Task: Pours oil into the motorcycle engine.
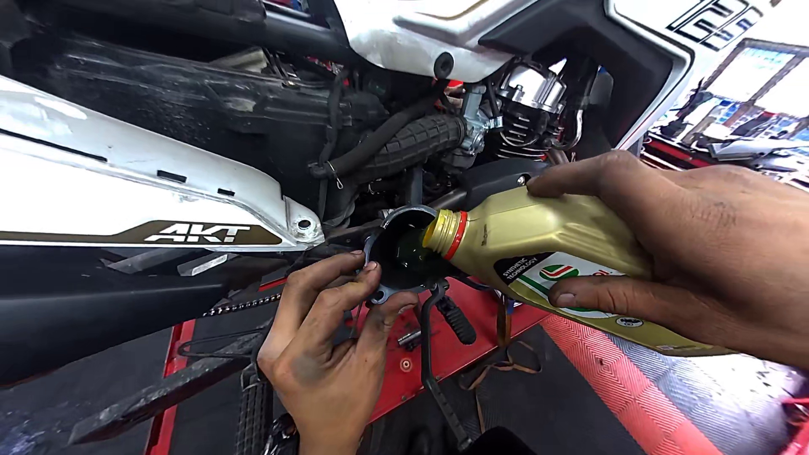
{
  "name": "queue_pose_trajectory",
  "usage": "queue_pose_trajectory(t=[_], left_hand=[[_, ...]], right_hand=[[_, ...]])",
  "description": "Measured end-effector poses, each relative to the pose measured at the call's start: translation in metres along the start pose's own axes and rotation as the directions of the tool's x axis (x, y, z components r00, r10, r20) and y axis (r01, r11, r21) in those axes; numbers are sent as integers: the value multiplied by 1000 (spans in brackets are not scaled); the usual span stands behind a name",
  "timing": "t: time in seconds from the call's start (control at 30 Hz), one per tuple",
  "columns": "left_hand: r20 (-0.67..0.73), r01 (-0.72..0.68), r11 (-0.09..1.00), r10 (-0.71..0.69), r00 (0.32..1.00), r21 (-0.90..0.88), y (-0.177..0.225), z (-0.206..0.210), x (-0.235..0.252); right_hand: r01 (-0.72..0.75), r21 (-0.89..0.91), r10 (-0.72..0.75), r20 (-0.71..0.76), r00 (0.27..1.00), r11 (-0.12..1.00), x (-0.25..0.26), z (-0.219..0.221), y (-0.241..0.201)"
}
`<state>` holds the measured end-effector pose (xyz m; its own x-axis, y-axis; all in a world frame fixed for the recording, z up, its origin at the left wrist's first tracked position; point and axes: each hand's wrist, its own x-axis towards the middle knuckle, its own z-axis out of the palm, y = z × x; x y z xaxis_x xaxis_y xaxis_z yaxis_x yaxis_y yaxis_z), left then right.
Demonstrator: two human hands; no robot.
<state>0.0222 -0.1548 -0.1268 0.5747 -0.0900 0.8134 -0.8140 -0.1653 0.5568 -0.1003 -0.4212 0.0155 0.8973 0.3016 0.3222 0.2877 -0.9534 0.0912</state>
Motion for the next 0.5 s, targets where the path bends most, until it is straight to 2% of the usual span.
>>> queue_pose_trajectory(t=[0.23, 0.5], left_hand=[[96, -64, 996, 58, 994, 57, -2, -10, 10], [33, -87, 995, 89, 995, -57, -13, 0, 3]], right_hand=[[-43, -33, 41, -60, 997, 999, -7, 8, -14], [-121, 4, 120, -155, 980, 993, -22, 28, -29]])
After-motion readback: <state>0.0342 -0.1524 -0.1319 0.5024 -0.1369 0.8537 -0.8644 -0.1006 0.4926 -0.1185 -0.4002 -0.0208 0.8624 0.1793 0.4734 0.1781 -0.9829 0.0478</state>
